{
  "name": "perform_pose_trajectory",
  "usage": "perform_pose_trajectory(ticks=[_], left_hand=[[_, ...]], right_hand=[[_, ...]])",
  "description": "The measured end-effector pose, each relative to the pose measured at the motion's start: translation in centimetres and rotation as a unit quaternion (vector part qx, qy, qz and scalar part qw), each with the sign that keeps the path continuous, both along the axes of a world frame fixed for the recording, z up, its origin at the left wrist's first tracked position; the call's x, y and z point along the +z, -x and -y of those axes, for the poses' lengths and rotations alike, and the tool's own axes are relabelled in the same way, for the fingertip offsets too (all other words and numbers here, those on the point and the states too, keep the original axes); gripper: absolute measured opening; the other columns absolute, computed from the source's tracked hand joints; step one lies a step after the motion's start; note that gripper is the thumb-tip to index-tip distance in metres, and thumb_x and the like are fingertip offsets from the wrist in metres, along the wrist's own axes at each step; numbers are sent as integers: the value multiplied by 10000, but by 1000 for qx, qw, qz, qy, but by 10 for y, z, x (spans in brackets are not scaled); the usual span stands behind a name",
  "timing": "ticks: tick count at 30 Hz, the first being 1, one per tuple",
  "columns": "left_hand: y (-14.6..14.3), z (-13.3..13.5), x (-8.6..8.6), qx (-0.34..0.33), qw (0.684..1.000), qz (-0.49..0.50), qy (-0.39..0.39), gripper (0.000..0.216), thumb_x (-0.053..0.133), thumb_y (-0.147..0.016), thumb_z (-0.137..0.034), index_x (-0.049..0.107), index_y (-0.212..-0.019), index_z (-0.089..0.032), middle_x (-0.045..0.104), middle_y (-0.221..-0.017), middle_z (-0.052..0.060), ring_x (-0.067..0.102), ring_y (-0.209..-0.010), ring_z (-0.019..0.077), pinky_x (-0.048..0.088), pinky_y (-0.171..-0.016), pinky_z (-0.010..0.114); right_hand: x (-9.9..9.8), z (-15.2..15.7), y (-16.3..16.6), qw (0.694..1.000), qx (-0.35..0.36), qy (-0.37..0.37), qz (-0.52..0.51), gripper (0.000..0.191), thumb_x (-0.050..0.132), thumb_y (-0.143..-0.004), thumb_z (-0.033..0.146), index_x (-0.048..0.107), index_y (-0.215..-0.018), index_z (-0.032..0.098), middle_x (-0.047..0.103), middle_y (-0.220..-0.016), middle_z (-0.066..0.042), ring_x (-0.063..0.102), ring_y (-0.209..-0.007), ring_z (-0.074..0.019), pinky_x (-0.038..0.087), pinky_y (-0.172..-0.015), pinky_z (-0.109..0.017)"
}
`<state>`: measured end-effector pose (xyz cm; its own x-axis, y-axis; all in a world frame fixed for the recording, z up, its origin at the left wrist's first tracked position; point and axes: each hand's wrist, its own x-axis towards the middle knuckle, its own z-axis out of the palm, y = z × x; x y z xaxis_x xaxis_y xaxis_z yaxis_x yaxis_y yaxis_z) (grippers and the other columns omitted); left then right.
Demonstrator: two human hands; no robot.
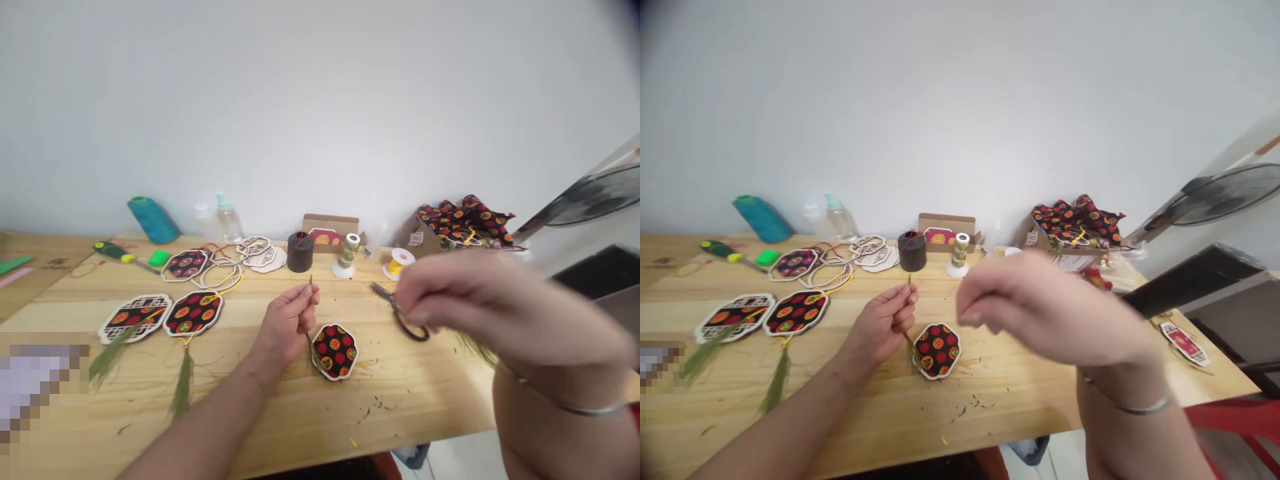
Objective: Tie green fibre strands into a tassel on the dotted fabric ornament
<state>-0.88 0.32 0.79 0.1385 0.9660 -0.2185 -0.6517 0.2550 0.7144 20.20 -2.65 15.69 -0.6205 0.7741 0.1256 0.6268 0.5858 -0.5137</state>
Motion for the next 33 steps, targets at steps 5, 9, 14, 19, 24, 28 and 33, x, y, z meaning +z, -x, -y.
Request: perform_pose_trajectory(ticks=[5,9,14,19,24,28,33], left_hand=[[-3,4,-4,-56,997,-49,25,176,692,-698,-241,674,-750,-73,611,-671,45,207,-382,-19,125,-368,159],[-6,7,-5,-110,992,-56,21,149,696,-696,-234,676,-712,-87,630,-691,60,204,-396,-10,124,-381,173],[-7,9,-5,-154,982,-106,7,206,690,-707,-289,690,-724,-85,506,-499,-15,176,-391,5,108,-393,198],[-8,9,-7,-132,981,-140,-2,262,707,-672,-343,690,-712,-85,266,-381,-95,179,-380,22,114,-409,209],[-9,9,-10,-100,987,-125,10,248,702,-671,-327,686,-735,-87,251,-382,-100,179,-384,25,120,-414,203],[-8,8,-10,-80,990,-117,15,238,687,-691,-311,689,-757,-82,236,-391,-104,182,-386,23,126,-413,192],[-9,8,-9,-62,991,-117,19,224,683,-699,-303,686,-762,-88,250,-394,-101,197,-387,24,141,-407,185]], right_hand=[[-66,-18,38,990,19,-26,140,181,461,-778,23,577,-756,160,617,-735,-11,509,-645,-102,345,-579,-225],[-91,-29,37,986,-6,-82,144,180,422,-803,22,554,-798,144,598,-753,-32,482,-640,-105,306,-565,-224],[-98,-33,29,993,4,-55,108,215,411,-768,-21,538,-788,152,593,-769,-27,499,-659,-103,317,-576,-219],[-112,-44,28,991,-104,-30,-79,149,444,-835,125,573,-773,170,581,-706,-15,491,-639,-112,347,-599,-247],[-144,-55,29,875,-204,193,-395,218,511,-825,335,625,-787,153,597,-696,-27,463,-549,-91,346,-508,-238],[-165,-53,32,809,-188,284,-478,215,694,-683,324,684,-848,186,640,-763,-22,496,-590,-83,392,-559,-237],[-164,-44,38,876,-159,158,-427,213,755,-633,260,706,-839,239,626,-739,-5,535,-674,-125,433,-631,-279]])
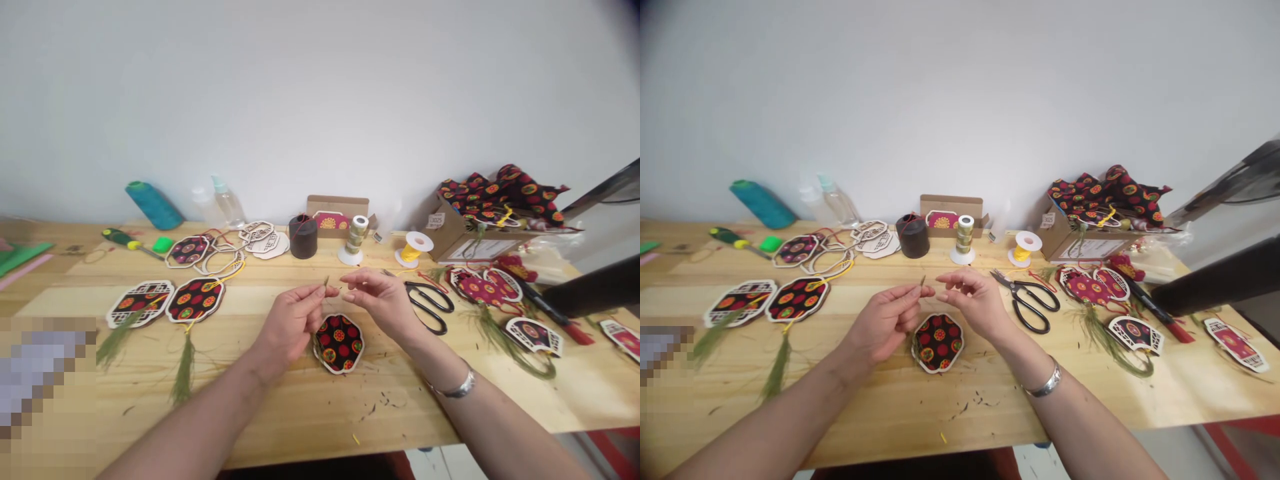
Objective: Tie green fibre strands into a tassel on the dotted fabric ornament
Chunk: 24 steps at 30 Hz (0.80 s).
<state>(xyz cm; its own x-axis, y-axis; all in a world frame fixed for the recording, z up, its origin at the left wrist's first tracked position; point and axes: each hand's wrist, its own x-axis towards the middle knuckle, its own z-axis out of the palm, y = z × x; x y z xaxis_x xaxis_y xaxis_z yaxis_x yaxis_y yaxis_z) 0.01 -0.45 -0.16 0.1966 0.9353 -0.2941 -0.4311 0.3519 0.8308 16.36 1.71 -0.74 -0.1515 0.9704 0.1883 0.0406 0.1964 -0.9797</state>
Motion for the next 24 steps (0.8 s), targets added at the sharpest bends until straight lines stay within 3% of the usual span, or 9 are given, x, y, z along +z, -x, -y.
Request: perform_pose_trajectory(ticks=[4,7,9,13,15,20,24], left_hand=[[-3,2,-1,-16,1000,-6,-2,225,692,-688,-305,691,-747,-89,266,-388,-96,196,-382,23,135,-401,188],[-4,3,-3,-20,1000,-19,-4,231,705,-673,-303,700,-743,-83,276,-389,-90,210,-384,24,141,-399,188],[-3,2,-3,-11,1000,-23,-5,246,704,-675,-309,709,-761,-79,275,-395,-90,204,-386,23,137,-398,188],[-2,1,-2,-7,1000,-20,-4,276,690,-692,-326,715,-805,-75,253,-416,-93,182,-394,23,121,-394,186],[-4,2,-1,-17,1000,-21,1,262,702,-678,-333,710,-762,-85,284,-415,-85,195,-389,23,129,-389,185],[-8,7,-2,-23,998,-52,-8,223,724,-638,-322,705,-697,-108,474,-436,-31,231,-362,17,155,-375,197],[-8,8,-2,-31,995,-87,-40,204,662,-702,-299,725,-766,-115,641,-611,54,275,-364,17,187,-380,207]], right_hand=[[6,4,2,986,-20,-133,94,135,735,-674,213,704,-803,239,624,-711,-11,545,-706,-146,430,-664,-300],[8,5,0,976,-18,-172,131,21,692,-727,210,694,-717,229,610,-696,-15,545,-703,-149,428,-676,-311],[10,6,-2,971,-3,-189,146,57,675,-746,210,691,-695,229,583,-703,-13,530,-710,-146,425,-696,-317],[16,9,-6,964,149,-168,144,17,698,-728,246,714,-722,249,517,-767,-14,511,-777,-145,447,-748,-320],[17,10,-6,965,184,-139,127,28,706,-719,274,719,-724,250,501,-755,-11,508,-766,-141,456,-731,-313],[14,5,-5,986,65,-105,112,110,696,-726,310,698,-674,213,532,-625,5,487,-631,-121,416,-628,-290],[13,2,-6,986,38,-101,126,129,709,-711,299,684,-646,190,542,-601,6,477,-593,-112,394,-604,-282]])
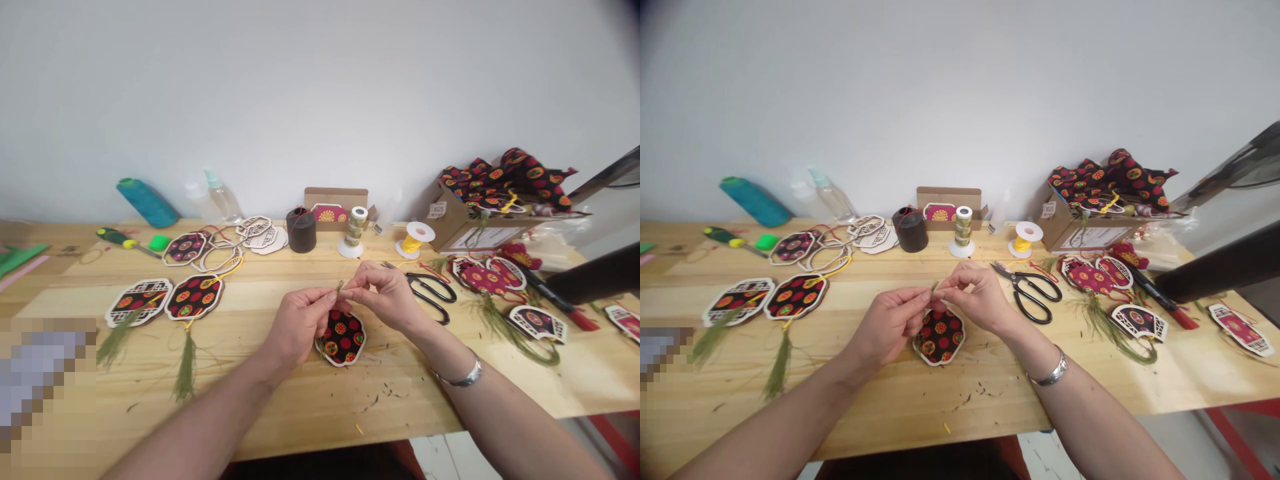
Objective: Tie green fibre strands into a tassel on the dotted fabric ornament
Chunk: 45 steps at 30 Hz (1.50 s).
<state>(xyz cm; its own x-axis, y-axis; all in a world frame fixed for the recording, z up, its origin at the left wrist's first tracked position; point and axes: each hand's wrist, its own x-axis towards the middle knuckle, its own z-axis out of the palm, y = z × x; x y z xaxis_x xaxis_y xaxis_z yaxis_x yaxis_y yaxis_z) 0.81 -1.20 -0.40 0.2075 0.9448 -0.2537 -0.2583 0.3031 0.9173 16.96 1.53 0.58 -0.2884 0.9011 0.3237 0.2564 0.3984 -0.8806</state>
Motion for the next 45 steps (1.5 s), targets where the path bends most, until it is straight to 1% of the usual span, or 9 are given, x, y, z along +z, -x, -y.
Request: perform_pose_trajectory(ticks=[11,18,21,24,27,29,34,39,45], left_hand=[[1,1,0,-7,1000,-4,-4,182,661,-703,-288,715,-694,-114,549,-537,11,304,-370,20,197,-370,195],[0,1,1,6,1000,-6,14,193,690,-674,-302,710,-695,-112,456,-509,-27,317,-403,23,186,-379,184],[1,1,1,11,1000,-8,10,195,681,-690,-305,700,-694,-111,460,-523,-26,320,-412,22,196,-388,182],[1,1,0,13,1000,-5,-1,197,670,-708,-309,685,-699,-113,447,-531,-31,317,-423,24,197,-394,181],[2,1,-2,10,1000,-1,-17,200,663,-717,-307,654,-659,-116,435,-531,-35,315,-425,27,199,-395,183],[2,1,-3,6,1000,-1,-26,208,653,-725,-307,638,-637,-119,430,-527,-39,313,-424,28,209,-398,184],[1,2,-5,-1,998,-39,-51,228,624,-747,-316,617,-617,-128,422,-511,-44,315,-433,35,229,-406,183],[2,3,-7,-17,994,-79,-67,274,592,-771,-319,574,-568,-135,415,-504,-44,311,-434,35,237,-415,184],[3,4,-8,-31,994,-85,-62,237,591,-779,-313,617,-629,-131,422,-501,-45,313,-417,33,223,-409,192]], right_hand=[[0,-1,-1,1000,-5,21,3,136,697,-716,288,666,-634,184,572,-603,10,477,-580,-101,380,-583,-256],[-3,0,2,997,-11,77,-27,139,698,-700,293,661,-648,169,582,-614,1,476,-585,-106,385,-580,-261],[-7,-1,2,987,-14,133,-90,165,666,-732,345,667,-715,180,593,-655,1,474,-593,-97,387,-579,-252],[-9,-3,0,957,4,236,-167,252,612,-771,414,690,-857,190,606,-682,-1,445,-541,-71,349,-510,-224],[-10,-3,0,920,50,341,-187,296,700,-689,379,703,-903,175,650,-725,-27,470,-539,-64,319,-470,-202],[-11,-2,2,906,67,371,-194,306,762,-615,306,713,-887,175,674,-738,-28,489,-543,-59,332,-475,-192],[-13,2,8,894,91,367,-239,262,775,-595,250,728,-841,171,667,-647,-2,489,-514,-54,362,-486,-193],[-15,1,7,893,83,364,-250,220,779,-600,233,730,-804,168,651,-604,7,476,-488,-43,338,-469,-182],[-15,1,7,908,57,331,-252,126,778,-582,211,708,-666,149,615,-552,20,447,-474,-39,320,-468,-188]])
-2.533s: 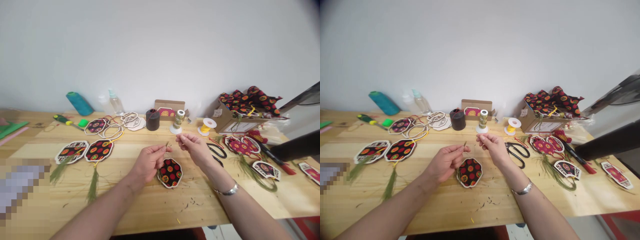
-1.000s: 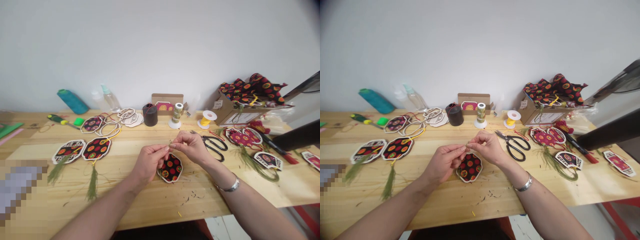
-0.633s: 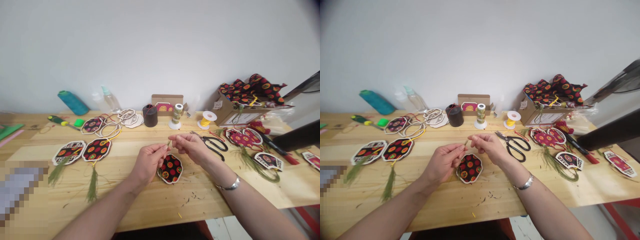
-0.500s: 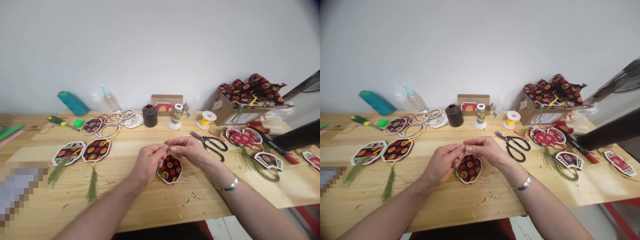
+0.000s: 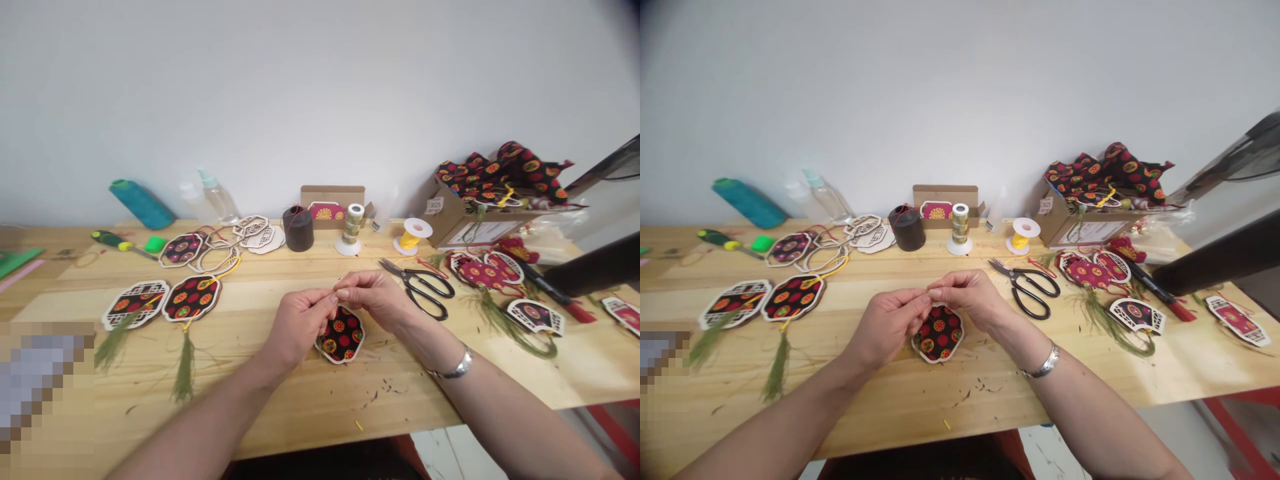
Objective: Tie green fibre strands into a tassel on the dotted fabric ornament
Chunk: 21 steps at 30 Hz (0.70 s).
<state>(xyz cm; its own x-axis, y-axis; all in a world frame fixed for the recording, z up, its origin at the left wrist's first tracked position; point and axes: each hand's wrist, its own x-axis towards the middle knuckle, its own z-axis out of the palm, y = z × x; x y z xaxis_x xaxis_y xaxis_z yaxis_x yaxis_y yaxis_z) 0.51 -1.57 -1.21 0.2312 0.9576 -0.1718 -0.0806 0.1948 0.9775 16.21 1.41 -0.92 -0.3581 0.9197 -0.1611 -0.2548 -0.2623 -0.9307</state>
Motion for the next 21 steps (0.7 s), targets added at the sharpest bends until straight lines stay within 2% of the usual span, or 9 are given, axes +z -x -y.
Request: perform_pose_trajectory(ticks=[3,8,10,14,21], left_hand=[[-1,0,3,-4,1000,23,11,220,601,-777,-302,640,-662,-118,456,-531,-30,327,-429,30,236,-420,190],[-3,-2,10,-19,981,169,96,218,592,-788,-289,665,-740,-89,506,-619,5,266,-449,8,195,-418,171],[-4,-3,10,-25,973,195,120,202,605,-781,-276,670,-768,-86,498,-624,3,249,-455,4,187,-417,161],[-4,-3,9,-30,971,191,139,187,658,-740,-264,657,-694,-82,472,-606,-10,241,-461,5,191,-413,157],[-3,-3,6,-53,974,167,142,190,676,-728,-276,692,-782,-94,465,-586,-18,273,-462,11,188,-422,172]], right_hand=[[5,1,1,1000,-16,-19,13,110,757,-599,209,670,-599,141,590,-525,32,441,-475,-42,337,-485,-195],[10,1,1,996,-48,-43,58,149,725,-622,226,615,-579,136,576,-538,42,481,-510,-54,394,-554,-212],[10,1,1,993,-54,-62,88,156,713,-636,239,606,-590,135,592,-564,30,512,-541,-68,410,-582,-222],[11,2,1,989,-41,-89,112,182,691,-667,277,584,-606,142,606,-575,17,549,-555,-92,429,-600,-245],[17,3,-1,985,-23,-110,132,175,677,-685,277,587,-616,144,587,-569,21,518,-548,-84,413,-577,-235]])
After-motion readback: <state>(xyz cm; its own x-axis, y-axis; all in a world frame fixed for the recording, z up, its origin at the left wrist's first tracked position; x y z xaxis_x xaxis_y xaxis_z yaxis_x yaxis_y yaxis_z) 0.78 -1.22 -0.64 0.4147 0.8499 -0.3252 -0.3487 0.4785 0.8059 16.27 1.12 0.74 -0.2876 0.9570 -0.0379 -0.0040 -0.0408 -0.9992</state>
